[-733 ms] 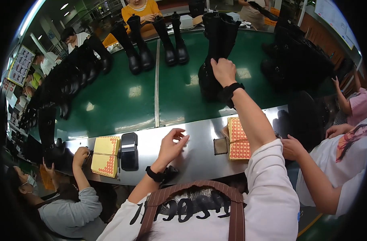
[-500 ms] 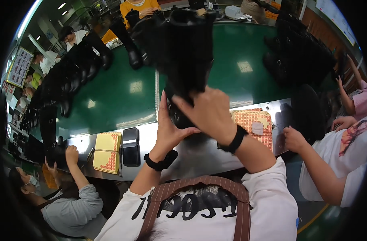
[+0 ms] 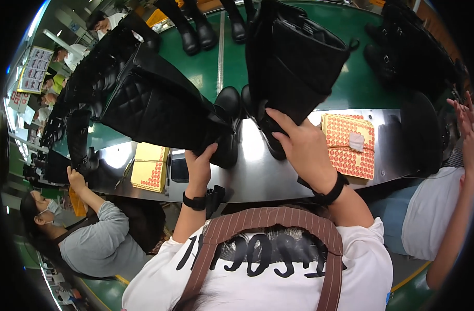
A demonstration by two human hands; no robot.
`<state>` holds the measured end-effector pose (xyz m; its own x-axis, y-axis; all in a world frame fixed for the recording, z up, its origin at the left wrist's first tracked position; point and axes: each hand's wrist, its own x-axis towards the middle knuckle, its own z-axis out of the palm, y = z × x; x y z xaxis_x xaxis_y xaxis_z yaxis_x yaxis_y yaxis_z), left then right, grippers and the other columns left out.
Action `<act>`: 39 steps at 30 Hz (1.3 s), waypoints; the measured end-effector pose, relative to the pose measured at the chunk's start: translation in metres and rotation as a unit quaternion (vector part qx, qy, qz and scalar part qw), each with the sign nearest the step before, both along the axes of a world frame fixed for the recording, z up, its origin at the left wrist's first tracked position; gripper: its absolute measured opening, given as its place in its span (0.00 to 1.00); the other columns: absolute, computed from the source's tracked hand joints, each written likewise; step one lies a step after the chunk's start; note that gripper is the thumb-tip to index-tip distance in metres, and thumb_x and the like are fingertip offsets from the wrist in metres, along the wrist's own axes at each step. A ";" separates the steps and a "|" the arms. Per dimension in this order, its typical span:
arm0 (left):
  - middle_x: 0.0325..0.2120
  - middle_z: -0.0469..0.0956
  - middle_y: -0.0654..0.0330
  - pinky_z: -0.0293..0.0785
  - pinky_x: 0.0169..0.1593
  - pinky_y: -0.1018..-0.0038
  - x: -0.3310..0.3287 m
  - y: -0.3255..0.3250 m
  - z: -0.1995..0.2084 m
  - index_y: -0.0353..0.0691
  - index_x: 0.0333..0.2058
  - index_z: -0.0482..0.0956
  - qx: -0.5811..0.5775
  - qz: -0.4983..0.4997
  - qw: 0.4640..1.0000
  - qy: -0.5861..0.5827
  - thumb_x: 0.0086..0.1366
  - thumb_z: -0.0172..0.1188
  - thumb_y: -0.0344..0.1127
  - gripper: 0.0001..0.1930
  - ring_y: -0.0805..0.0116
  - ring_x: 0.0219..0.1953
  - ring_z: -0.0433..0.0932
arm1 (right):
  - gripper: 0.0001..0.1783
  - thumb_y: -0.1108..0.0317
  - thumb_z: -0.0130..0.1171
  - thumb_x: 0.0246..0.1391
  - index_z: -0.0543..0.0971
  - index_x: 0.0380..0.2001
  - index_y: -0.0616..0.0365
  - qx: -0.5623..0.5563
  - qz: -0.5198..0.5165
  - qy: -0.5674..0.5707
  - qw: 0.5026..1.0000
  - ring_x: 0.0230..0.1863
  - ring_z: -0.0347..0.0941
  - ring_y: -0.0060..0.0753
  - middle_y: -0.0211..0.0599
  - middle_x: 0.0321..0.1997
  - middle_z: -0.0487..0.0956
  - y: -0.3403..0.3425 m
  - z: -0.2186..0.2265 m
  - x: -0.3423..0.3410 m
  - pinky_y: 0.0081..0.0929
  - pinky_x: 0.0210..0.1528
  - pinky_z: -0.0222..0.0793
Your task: The recorder is inspecting and cleaning black tall boots on a conveyor belt in a manufacturing setting, checking zippers and wiping surfaces.
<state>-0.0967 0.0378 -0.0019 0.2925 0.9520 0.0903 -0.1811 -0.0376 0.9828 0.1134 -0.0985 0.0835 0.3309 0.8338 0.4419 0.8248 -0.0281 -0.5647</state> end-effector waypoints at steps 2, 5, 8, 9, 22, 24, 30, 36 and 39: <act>0.39 0.79 0.61 0.73 0.48 0.74 -0.007 -0.002 -0.002 0.32 0.44 0.77 -0.013 0.005 0.999 -0.030 0.53 0.64 0.19 0.17 0.69 0.40 0.78 | 0.27 0.72 0.64 0.46 0.77 0.53 0.41 -0.087 -0.026 -0.013 0.996 0.31 0.75 0.54 0.49 0.32 0.78 -0.007 0.000 -0.005 0.40 0.35 0.72; 0.39 0.80 0.59 0.72 0.48 0.74 -0.019 -0.009 -0.005 0.32 0.42 0.78 0.025 0.006 0.999 0.023 0.53 0.64 0.21 0.16 0.68 0.41 0.78 | 0.27 0.72 0.65 0.46 0.77 0.53 0.41 -0.054 0.002 -0.042 0.998 0.36 0.74 0.53 0.48 0.39 0.78 -0.018 0.010 -0.013 0.40 0.38 0.72; 0.43 0.78 0.54 0.69 0.52 0.72 -0.024 -0.014 0.003 0.33 0.48 0.76 0.058 -0.036 0.994 0.085 0.51 0.68 0.27 0.23 0.66 0.46 0.76 | 0.29 0.71 0.65 0.46 0.75 0.55 0.42 -0.069 0.034 -0.047 0.996 0.43 0.73 0.54 0.47 0.47 0.77 -0.028 0.026 -0.016 0.41 0.43 0.71; 0.49 0.73 0.52 0.65 0.56 0.69 -0.025 -0.016 0.011 0.33 0.54 0.70 0.105 -0.029 0.990 0.090 0.50 0.70 0.29 0.31 0.63 0.52 0.72 | 0.31 0.70 0.65 0.46 0.73 0.57 0.42 -0.135 0.047 -0.023 0.989 0.44 0.73 0.54 0.47 0.46 0.77 -0.033 0.032 -0.015 0.41 0.44 0.70; 0.32 0.76 0.56 0.65 0.54 0.63 -0.022 -0.025 0.227 0.34 0.33 0.81 0.524 0.151 0.722 0.425 0.42 0.76 0.36 0.19 0.55 0.39 0.72 | 0.31 0.64 0.57 0.59 0.62 0.64 0.56 -0.012 0.180 0.273 0.945 0.52 0.74 0.40 0.50 0.54 0.74 0.019 0.043 -0.052 0.33 0.49 0.71; 0.19 0.63 0.61 0.65 0.54 0.57 -0.030 -0.034 0.237 0.38 0.29 0.84 0.589 0.063 0.707 0.387 0.34 0.77 0.39 0.20 0.59 0.32 0.67 | 0.34 0.61 0.58 0.59 0.59 0.65 0.57 0.040 0.188 0.258 0.947 0.56 0.70 0.42 0.51 0.58 0.70 0.040 0.035 -0.054 0.36 0.53 0.69; 0.22 0.54 0.70 0.55 0.50 0.60 -0.089 -0.067 0.236 0.55 0.28 0.89 0.576 -0.169 0.713 0.363 0.24 0.66 0.46 0.23 0.63 0.32 0.60 | 0.37 0.56 0.59 0.58 0.59 0.65 0.58 0.069 0.220 0.205 0.951 0.58 0.69 0.44 0.54 0.56 0.71 0.073 0.031 -0.067 0.37 0.56 0.66; 0.23 0.59 0.71 0.54 0.38 0.75 -0.118 -0.072 0.214 0.52 0.24 0.85 0.651 -0.191 0.691 0.250 0.23 0.54 0.43 0.21 0.66 0.33 0.62 | 0.29 0.43 0.48 0.64 0.76 0.29 0.62 -0.074 0.102 0.441 0.888 0.21 0.65 0.18 0.26 0.18 0.69 0.085 0.028 -0.059 0.20 0.26 0.66; 0.24 0.57 0.72 0.56 0.39 0.76 -0.126 -0.072 0.207 0.56 0.25 0.86 0.650 -0.179 0.694 0.253 0.22 0.55 0.43 0.22 0.66 0.34 0.62 | 0.30 0.40 0.47 0.64 0.76 0.27 0.60 -0.064 0.134 0.437 0.887 0.22 0.63 0.15 0.21 0.19 0.66 0.079 0.023 -0.056 0.18 0.26 0.66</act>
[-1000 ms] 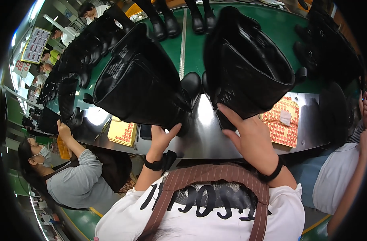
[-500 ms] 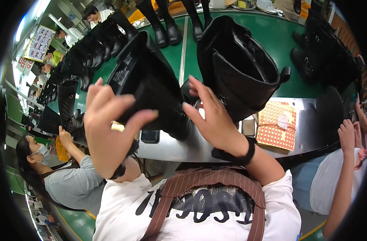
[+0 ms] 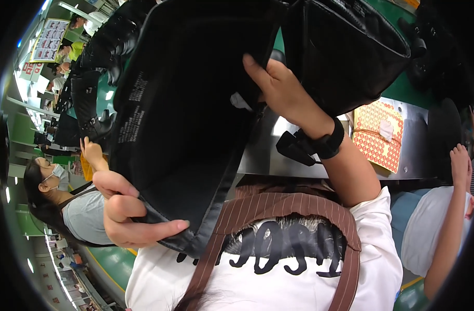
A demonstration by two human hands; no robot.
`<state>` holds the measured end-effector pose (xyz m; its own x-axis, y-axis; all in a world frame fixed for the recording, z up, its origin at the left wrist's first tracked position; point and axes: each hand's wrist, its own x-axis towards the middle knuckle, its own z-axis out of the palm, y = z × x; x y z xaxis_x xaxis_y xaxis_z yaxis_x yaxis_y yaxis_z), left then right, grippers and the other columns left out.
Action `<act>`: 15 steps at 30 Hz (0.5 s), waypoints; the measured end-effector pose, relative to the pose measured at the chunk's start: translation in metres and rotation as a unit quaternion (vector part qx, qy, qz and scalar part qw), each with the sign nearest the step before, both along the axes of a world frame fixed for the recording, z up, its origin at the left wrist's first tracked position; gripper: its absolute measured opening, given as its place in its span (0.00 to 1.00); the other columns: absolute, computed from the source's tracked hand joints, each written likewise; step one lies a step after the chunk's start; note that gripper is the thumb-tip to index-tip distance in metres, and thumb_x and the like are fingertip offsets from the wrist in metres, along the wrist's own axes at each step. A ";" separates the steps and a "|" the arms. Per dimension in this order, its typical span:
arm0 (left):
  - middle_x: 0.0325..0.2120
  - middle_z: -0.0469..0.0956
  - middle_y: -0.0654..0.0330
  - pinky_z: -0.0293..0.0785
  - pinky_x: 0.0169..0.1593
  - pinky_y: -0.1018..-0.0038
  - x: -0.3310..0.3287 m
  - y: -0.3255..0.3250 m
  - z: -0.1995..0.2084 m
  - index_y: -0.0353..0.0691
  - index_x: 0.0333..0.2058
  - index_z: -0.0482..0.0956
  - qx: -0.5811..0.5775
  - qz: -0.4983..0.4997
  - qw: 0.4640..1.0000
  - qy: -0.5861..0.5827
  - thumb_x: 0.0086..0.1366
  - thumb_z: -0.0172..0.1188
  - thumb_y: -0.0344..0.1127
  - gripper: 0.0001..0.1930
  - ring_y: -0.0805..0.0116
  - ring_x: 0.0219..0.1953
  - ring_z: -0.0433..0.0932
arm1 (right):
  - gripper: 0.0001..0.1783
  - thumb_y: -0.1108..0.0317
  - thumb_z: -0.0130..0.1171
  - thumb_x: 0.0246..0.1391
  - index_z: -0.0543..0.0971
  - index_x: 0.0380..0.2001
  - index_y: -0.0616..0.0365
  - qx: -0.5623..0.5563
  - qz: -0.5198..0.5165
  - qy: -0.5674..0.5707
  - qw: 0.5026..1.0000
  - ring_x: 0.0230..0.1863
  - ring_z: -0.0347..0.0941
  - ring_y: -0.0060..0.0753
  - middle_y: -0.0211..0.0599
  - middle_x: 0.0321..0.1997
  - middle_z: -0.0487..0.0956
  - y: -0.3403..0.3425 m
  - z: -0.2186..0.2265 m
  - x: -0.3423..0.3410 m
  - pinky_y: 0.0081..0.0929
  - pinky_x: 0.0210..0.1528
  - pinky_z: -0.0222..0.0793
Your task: The recorder is inspecting and cleaning black tall boots on a conveyor belt in a manufacturing setting, checking zippers and wiping surfaces.
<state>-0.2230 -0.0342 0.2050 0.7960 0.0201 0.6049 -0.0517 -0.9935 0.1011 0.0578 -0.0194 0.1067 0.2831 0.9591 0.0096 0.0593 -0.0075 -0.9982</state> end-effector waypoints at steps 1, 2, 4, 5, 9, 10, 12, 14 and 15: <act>0.24 0.57 0.72 0.55 0.38 0.76 -0.003 -0.001 -0.001 0.56 0.25 0.86 0.007 0.016 1.000 -0.003 0.22 0.56 0.43 0.22 0.66 0.35 0.61 | 0.30 0.40 0.47 0.64 0.76 0.27 0.60 -0.003 0.001 0.001 1.000 0.22 0.63 0.15 0.21 0.19 0.66 -0.002 -0.001 0.000 0.18 0.26 0.66; 0.23 0.56 0.72 0.56 0.39 0.77 -0.005 -0.002 -0.003 0.57 0.25 0.86 0.006 0.026 1.000 0.002 0.22 0.57 0.42 0.22 0.66 0.35 0.61 | 0.30 0.40 0.46 0.64 0.76 0.28 0.59 -0.007 0.006 -0.001 1.000 0.22 0.63 0.15 0.20 0.19 0.65 -0.003 0.000 0.000 0.18 0.27 0.66; 0.23 0.56 0.72 0.56 0.39 0.78 -0.007 -0.004 -0.004 0.57 0.25 0.86 0.003 0.024 1.000 0.009 0.22 0.58 0.42 0.21 0.66 0.35 0.61 | 0.30 0.40 0.46 0.64 0.76 0.28 0.58 -0.010 0.010 -0.004 1.000 0.23 0.63 0.14 0.20 0.19 0.65 -0.004 0.001 -0.002 0.18 0.27 0.67; 0.23 0.56 0.72 0.56 0.39 0.78 -0.007 -0.005 -0.005 0.57 0.25 0.86 0.010 0.022 1.000 0.017 0.22 0.59 0.42 0.21 0.67 0.35 0.61 | 0.30 0.40 0.46 0.64 0.76 0.29 0.58 -0.002 0.014 0.004 1.000 0.24 0.64 0.14 0.19 0.20 0.64 -0.005 0.002 -0.003 0.17 0.28 0.67; 0.23 0.57 0.73 0.57 0.39 0.79 -0.003 -0.005 -0.008 0.57 0.25 0.86 0.014 0.007 1.000 0.010 0.23 0.59 0.41 0.20 0.67 0.35 0.61 | 0.29 0.40 0.45 0.64 0.76 0.30 0.58 0.009 0.017 0.004 1.000 0.26 0.64 0.13 0.19 0.22 0.65 -0.006 0.003 -0.004 0.17 0.30 0.68; 0.23 0.57 0.74 0.57 0.39 0.79 -0.002 -0.004 -0.009 0.57 0.25 0.85 0.011 0.001 1.000 0.007 0.23 0.59 0.41 0.20 0.68 0.35 0.62 | 0.29 0.40 0.45 0.64 0.76 0.30 0.58 0.011 0.017 0.008 1.000 0.26 0.64 0.13 0.19 0.22 0.65 -0.006 0.002 -0.003 0.17 0.30 0.68; 0.23 0.58 0.75 0.59 0.38 0.77 0.000 -0.003 -0.009 0.56 0.24 0.85 0.025 -0.016 1.000 0.006 0.24 0.58 0.41 0.19 0.68 0.34 0.62 | 0.29 0.40 0.45 0.64 0.76 0.31 0.57 -0.003 0.013 -0.019 1.000 0.25 0.63 0.13 0.18 0.22 0.65 -0.005 0.001 -0.002 0.16 0.29 0.66; 0.24 0.54 0.73 0.57 0.38 0.76 0.003 -0.003 -0.002 0.59 0.26 0.86 0.033 -0.003 0.999 0.018 0.24 0.60 0.42 0.20 0.69 0.33 0.60 | 0.28 0.41 0.45 0.64 0.76 0.31 0.57 0.006 0.023 -0.006 1.000 0.25 0.63 0.13 0.18 0.21 0.64 -0.003 -0.001 -0.002 0.16 0.28 0.65; 0.24 0.52 0.72 0.55 0.39 0.76 0.007 -0.003 0.001 0.61 0.27 0.86 0.058 0.008 0.998 0.026 0.25 0.61 0.43 0.21 0.68 0.33 0.59 | 0.28 0.41 0.46 0.65 0.75 0.30 0.57 0.006 0.019 0.004 1.000 0.24 0.62 0.13 0.18 0.20 0.64 -0.001 -0.002 -0.001 0.16 0.27 0.64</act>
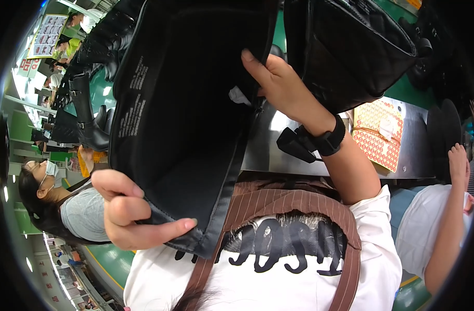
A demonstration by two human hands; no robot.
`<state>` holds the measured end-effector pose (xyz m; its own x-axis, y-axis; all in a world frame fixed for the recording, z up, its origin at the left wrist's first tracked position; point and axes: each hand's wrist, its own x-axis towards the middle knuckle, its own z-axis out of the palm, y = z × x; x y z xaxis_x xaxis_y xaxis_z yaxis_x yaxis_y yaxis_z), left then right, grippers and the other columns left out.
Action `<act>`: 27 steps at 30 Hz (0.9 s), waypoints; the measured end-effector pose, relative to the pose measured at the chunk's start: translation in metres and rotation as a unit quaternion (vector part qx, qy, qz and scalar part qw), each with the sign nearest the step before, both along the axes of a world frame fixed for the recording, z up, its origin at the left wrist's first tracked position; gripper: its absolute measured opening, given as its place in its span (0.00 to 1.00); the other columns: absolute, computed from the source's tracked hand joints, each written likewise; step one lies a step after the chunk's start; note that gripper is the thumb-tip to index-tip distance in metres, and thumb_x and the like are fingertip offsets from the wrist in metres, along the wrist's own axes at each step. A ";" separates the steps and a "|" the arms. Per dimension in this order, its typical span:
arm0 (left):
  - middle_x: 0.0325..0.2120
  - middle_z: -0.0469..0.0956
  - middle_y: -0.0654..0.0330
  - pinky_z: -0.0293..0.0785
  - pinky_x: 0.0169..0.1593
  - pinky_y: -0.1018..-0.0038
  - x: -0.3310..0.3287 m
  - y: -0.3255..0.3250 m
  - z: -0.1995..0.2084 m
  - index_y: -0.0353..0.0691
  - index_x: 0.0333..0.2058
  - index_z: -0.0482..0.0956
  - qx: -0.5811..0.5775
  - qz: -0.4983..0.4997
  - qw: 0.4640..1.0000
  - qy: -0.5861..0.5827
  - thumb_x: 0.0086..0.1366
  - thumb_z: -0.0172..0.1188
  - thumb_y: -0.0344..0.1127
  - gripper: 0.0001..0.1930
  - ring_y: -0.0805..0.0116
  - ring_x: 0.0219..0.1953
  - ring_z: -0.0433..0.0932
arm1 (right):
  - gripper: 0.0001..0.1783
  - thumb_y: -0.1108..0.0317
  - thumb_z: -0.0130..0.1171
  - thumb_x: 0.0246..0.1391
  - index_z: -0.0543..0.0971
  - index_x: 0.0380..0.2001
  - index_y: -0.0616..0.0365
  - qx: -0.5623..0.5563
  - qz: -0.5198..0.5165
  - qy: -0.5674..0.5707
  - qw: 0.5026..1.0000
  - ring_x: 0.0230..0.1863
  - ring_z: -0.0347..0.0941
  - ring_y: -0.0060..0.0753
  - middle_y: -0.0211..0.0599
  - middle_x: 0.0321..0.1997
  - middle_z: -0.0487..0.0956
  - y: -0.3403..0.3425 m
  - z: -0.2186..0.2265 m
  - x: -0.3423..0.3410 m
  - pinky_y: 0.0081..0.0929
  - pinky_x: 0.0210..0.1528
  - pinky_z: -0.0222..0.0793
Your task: The recorder is inspecting and cleaning black tall boots on a conveyor belt in a manufacturing setting, checking zippers and wiping surfaces.
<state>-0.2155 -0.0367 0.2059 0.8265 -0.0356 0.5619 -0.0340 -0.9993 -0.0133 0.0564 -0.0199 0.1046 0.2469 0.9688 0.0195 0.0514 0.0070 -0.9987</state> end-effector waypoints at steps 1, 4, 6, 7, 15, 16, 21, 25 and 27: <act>0.24 0.50 0.71 0.54 0.39 0.76 0.004 0.001 0.005 0.63 0.29 0.87 0.001 -0.011 1.000 0.017 0.25 0.62 0.44 0.22 0.68 0.32 0.57 | 0.28 0.41 0.46 0.65 0.75 0.30 0.57 0.000 -0.001 -0.001 1.000 0.24 0.62 0.13 0.18 0.20 0.64 0.003 -0.001 0.001 0.16 0.27 0.64; 0.27 0.63 0.66 0.60 0.42 0.72 0.032 0.008 0.013 0.48 0.27 0.84 -0.063 0.167 0.973 -0.144 0.36 0.68 0.35 0.13 0.65 0.36 0.62 | 0.25 0.45 0.48 0.65 0.75 0.32 0.58 -0.025 0.019 -0.038 0.999 0.24 0.62 0.13 0.21 0.21 0.64 0.014 -0.009 0.001 0.17 0.26 0.63; 0.32 0.73 0.58 0.67 0.47 0.68 0.057 0.023 0.006 0.33 0.27 0.80 -0.055 0.360 0.891 -0.270 0.49 0.70 0.25 0.08 0.63 0.41 0.71 | 0.23 0.49 0.49 0.65 0.75 0.38 0.60 0.048 0.040 0.006 0.998 0.25 0.62 0.14 0.24 0.23 0.67 0.018 -0.021 -0.001 0.18 0.28 0.62; 0.32 0.74 0.58 0.68 0.50 0.68 0.068 0.038 0.002 0.33 0.27 0.80 -0.017 0.389 0.866 -0.313 0.48 0.72 0.28 0.10 0.64 0.43 0.73 | 0.21 0.57 0.51 0.64 0.73 0.50 0.64 0.107 0.053 0.022 0.993 0.34 0.71 0.22 0.33 0.34 0.76 0.016 -0.029 -0.002 0.22 0.38 0.69; 0.60 0.49 0.45 0.64 0.58 0.61 0.060 0.059 -0.075 0.37 0.66 0.34 -0.060 0.333 0.836 -0.433 0.46 0.75 0.27 0.60 0.52 0.61 0.59 | 0.26 0.72 0.52 0.56 0.65 0.58 0.69 0.012 -0.030 -0.305 0.952 0.50 0.75 0.45 0.56 0.51 0.75 -0.018 -0.092 -0.008 0.34 0.53 0.69; 0.64 0.42 0.46 0.57 0.62 0.58 0.062 0.057 -0.093 0.35 0.67 0.32 -0.153 0.263 0.814 -0.494 0.44 0.76 0.31 0.63 0.50 0.63 0.54 | 0.23 0.70 0.54 0.57 0.68 0.53 0.71 -0.034 0.006 -0.342 0.939 0.47 0.77 0.46 0.56 0.47 0.76 -0.019 -0.095 -0.008 0.35 0.50 0.70; 0.61 0.51 0.47 0.62 0.61 0.62 0.071 0.040 -0.182 0.35 0.66 0.31 -0.529 0.171 0.752 -0.355 0.45 0.75 0.27 0.62 0.56 0.63 0.56 | 0.17 0.64 0.57 0.58 0.73 0.40 0.70 -0.115 0.056 -0.294 0.947 0.36 0.79 0.44 0.54 0.34 0.79 -0.013 -0.104 -0.010 0.36 0.42 0.71; 0.59 0.56 0.47 0.66 0.58 0.68 0.078 0.045 -0.213 0.33 0.65 0.39 -0.541 0.232 0.753 -0.293 0.48 0.73 0.27 0.55 0.58 0.60 0.63 | 0.12 0.64 0.56 0.61 0.71 0.36 0.64 -0.099 0.051 -0.161 0.981 0.29 0.77 0.31 0.42 0.27 0.78 -0.007 -0.116 -0.010 0.29 0.31 0.74; 0.59 0.56 0.47 0.67 0.57 0.68 0.077 0.043 -0.211 0.32 0.65 0.41 -0.521 0.251 0.762 -0.292 0.48 0.73 0.27 0.54 0.59 0.59 0.64 | 0.11 0.64 0.55 0.62 0.71 0.35 0.62 -0.131 0.054 -0.074 0.987 0.28 0.77 0.27 0.38 0.25 0.77 -0.006 -0.121 -0.011 0.25 0.28 0.74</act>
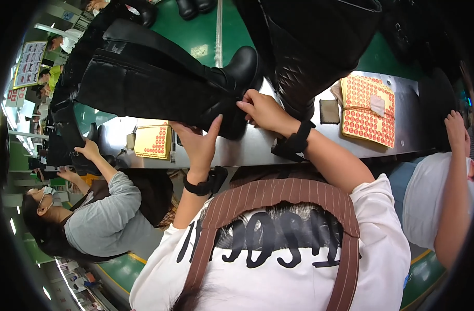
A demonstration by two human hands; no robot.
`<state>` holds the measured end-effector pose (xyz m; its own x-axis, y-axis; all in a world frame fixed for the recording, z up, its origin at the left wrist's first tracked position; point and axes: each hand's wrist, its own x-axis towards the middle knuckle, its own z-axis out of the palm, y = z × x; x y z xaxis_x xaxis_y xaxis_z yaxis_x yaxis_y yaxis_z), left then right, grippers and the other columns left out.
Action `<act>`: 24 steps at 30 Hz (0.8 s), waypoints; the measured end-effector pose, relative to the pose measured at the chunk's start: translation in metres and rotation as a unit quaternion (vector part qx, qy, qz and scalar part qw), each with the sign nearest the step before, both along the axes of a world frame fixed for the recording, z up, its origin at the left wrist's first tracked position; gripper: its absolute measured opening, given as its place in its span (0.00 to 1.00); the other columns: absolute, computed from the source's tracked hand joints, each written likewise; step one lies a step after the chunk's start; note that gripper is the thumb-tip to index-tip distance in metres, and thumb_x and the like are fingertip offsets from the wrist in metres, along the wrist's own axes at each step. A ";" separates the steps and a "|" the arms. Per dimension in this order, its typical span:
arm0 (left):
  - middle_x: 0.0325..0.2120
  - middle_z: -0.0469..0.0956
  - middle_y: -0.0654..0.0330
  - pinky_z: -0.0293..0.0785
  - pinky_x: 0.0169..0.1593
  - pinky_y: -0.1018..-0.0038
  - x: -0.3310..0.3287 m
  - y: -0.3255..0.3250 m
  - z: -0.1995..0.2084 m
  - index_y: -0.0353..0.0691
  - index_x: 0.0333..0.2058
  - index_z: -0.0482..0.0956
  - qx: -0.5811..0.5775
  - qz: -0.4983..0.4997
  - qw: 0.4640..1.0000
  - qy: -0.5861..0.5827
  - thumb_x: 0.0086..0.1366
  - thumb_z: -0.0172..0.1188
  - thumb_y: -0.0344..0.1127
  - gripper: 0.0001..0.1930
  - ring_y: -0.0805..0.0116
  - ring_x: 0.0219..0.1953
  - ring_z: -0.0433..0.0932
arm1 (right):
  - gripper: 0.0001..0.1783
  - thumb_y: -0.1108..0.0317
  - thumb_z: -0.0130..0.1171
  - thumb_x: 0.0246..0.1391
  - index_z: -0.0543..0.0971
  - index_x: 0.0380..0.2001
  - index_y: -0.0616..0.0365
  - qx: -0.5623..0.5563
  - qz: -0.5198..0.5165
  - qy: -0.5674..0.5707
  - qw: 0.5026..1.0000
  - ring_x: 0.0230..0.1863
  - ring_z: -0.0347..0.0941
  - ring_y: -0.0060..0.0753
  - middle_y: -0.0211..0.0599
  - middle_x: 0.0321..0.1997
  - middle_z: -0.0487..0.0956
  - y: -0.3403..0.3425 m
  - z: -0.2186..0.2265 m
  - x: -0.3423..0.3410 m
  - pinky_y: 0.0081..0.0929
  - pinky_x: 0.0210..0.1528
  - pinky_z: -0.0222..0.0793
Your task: The recorder is inspecting and cleaning black tall boots on a conveyor belt in a manufacturing setting, checking zippers and wiping surfaces.
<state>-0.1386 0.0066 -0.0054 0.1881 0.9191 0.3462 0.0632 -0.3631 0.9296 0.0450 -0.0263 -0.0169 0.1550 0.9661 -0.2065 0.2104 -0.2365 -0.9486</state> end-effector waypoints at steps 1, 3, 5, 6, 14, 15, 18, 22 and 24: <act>0.59 0.56 0.47 0.68 0.56 0.69 0.000 -0.001 0.002 0.31 0.65 0.43 0.004 0.026 1.000 0.017 0.48 0.73 0.28 0.52 0.59 0.58 0.66 | 0.11 0.63 0.55 0.62 0.71 0.36 0.62 0.012 0.006 -0.001 1.000 0.28 0.77 0.25 0.36 0.26 0.77 0.000 -0.003 -0.002 0.23 0.27 0.74; 0.59 0.57 0.47 0.69 0.56 0.68 -0.003 -0.009 0.008 0.31 0.64 0.47 0.014 0.028 0.999 0.008 0.48 0.73 0.27 0.50 0.58 0.58 0.66 | 0.12 0.62 0.54 0.63 0.71 0.37 0.62 0.054 0.016 0.010 0.998 0.28 0.76 0.23 0.35 0.27 0.77 -0.001 -0.006 -0.006 0.22 0.27 0.75; 0.58 0.58 0.47 0.69 0.55 0.68 -0.009 -0.015 0.011 0.30 0.64 0.49 0.047 0.060 0.995 0.067 0.49 0.72 0.25 0.48 0.58 0.58 0.66 | 0.13 0.62 0.53 0.64 0.71 0.35 0.63 0.024 0.059 0.068 0.996 0.27 0.76 0.23 0.35 0.26 0.77 -0.001 -0.007 -0.010 0.21 0.27 0.75; 0.57 0.60 0.45 0.69 0.56 0.67 -0.011 -0.016 0.009 0.30 0.63 0.51 0.091 0.092 0.985 0.118 0.49 0.71 0.24 0.47 0.57 0.57 0.67 | 0.13 0.62 0.53 0.64 0.71 0.35 0.63 -0.002 0.053 0.058 0.997 0.27 0.76 0.23 0.35 0.26 0.77 -0.001 -0.007 -0.012 0.21 0.27 0.75; 0.51 0.70 0.48 0.70 0.54 0.69 -0.022 -0.015 -0.031 0.30 0.55 0.63 0.015 0.019 0.998 0.065 0.44 0.76 0.29 0.40 0.58 0.52 0.72 | 0.18 0.58 0.47 0.66 0.73 0.26 0.59 -0.072 0.150 0.040 0.985 0.19 0.69 0.17 0.28 0.20 0.72 0.006 -0.015 -0.007 0.19 0.23 0.65; 0.47 0.74 0.49 0.71 0.53 0.69 -0.023 -0.016 -0.034 0.30 0.52 0.67 0.016 0.028 0.985 0.167 0.43 0.77 0.31 0.38 0.58 0.50 0.75 | 0.18 0.58 0.47 0.66 0.73 0.26 0.59 -0.078 0.157 0.036 0.984 0.19 0.69 0.17 0.28 0.20 0.72 0.006 -0.015 -0.007 0.19 0.23 0.65; 0.40 0.79 0.50 0.73 0.49 0.69 -0.022 -0.016 -0.038 0.30 0.48 0.71 0.025 0.040 0.986 0.160 0.43 0.77 0.34 0.34 0.57 0.43 0.79 | 0.20 0.58 0.46 0.66 0.72 0.22 0.58 -0.051 0.137 0.079 0.986 0.17 0.65 0.16 0.26 0.18 0.70 0.002 -0.007 -0.011 0.18 0.21 0.60; 0.39 0.80 0.50 0.74 0.47 0.69 -0.019 -0.017 -0.033 0.29 0.47 0.71 0.031 0.058 0.985 0.159 0.43 0.77 0.34 0.33 0.56 0.41 0.80 | 0.19 0.60 0.46 0.67 0.72 0.23 0.58 0.045 0.111 0.128 0.985 0.17 0.61 0.15 0.24 0.19 0.69 -0.008 0.025 -0.018 0.17 0.21 0.56; 0.46 0.74 0.52 0.71 0.52 0.69 -0.018 -0.020 -0.030 0.31 0.52 0.66 -0.022 0.039 0.987 0.155 0.43 0.77 0.33 0.38 0.60 0.48 0.75 | 0.18 0.61 0.44 0.68 0.71 0.24 0.57 0.138 0.118 0.226 0.957 0.19 0.62 0.14 0.24 0.19 0.68 -0.012 0.048 -0.022 0.16 0.22 0.56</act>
<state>-0.1568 -0.0133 -0.0352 0.2064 0.9481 0.2419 0.3729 -0.3048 0.8764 0.0235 -0.0387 0.0311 -0.1191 0.9906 0.0668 -0.2198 0.0392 -0.9747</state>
